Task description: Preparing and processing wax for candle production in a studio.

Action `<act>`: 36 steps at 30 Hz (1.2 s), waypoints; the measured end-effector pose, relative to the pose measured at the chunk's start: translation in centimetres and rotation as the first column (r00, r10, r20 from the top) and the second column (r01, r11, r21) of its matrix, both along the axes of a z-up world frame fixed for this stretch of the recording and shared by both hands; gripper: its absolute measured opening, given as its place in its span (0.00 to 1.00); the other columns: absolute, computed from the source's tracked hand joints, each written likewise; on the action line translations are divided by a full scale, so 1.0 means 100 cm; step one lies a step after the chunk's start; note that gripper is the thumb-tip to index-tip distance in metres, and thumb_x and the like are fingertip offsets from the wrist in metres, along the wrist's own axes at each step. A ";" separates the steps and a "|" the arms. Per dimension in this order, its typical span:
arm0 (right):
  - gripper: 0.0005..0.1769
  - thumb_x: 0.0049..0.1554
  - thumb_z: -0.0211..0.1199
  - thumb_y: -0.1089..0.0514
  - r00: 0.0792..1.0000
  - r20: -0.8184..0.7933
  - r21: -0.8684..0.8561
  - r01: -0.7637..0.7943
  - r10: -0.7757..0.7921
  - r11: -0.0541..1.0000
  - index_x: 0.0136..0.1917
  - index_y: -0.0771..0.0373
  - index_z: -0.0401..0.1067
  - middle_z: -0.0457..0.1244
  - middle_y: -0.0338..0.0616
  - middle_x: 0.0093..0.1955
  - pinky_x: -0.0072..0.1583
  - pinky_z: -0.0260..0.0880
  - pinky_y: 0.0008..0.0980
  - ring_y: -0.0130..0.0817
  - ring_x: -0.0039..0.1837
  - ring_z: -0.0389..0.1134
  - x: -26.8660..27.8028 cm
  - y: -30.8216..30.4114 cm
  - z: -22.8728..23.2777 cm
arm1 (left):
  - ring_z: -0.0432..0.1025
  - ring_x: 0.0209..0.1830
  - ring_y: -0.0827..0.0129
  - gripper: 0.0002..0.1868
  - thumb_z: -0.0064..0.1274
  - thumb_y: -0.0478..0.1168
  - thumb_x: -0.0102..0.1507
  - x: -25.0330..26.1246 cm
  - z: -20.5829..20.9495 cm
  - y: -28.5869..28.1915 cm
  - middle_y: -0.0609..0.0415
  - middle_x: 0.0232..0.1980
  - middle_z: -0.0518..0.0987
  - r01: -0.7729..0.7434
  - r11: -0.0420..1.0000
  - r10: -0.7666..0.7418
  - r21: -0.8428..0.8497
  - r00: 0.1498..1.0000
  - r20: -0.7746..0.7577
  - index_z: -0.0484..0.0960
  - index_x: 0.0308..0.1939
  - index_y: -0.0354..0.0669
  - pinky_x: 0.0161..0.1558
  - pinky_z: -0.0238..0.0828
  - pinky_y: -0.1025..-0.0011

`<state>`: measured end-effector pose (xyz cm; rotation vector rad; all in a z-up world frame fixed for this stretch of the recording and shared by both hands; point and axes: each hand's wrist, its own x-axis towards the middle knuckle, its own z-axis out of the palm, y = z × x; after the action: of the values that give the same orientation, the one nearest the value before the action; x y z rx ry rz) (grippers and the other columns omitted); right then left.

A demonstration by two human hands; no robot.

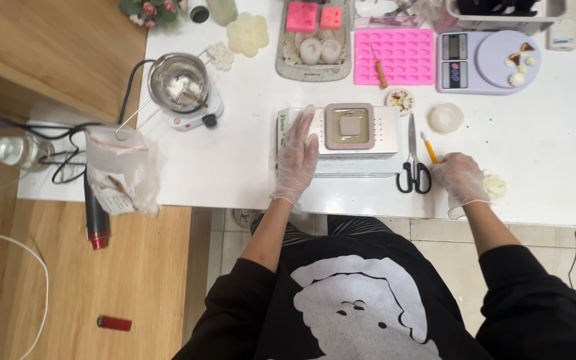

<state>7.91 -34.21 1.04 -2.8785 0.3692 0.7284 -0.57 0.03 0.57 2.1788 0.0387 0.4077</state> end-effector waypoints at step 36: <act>0.07 0.67 0.64 0.60 0.904 0.427 0.683 -0.345 0.032 0.644 0.55 0.67 0.74 0.70 0.50 0.48 0.46 0.77 0.28 0.30 0.44 0.72 0.009 0.156 0.146 | 0.62 0.79 0.54 0.30 0.32 0.60 0.75 -0.002 0.001 -0.004 0.50 0.76 0.68 -0.086 0.996 0.090 -0.032 0.985 0.146 0.62 0.78 0.56 0.78 0.58 0.58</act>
<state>8.84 -18.65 15.69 -2.1683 -0.2629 0.2207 -0.79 -0.34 0.70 2.1210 0.0587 0.6144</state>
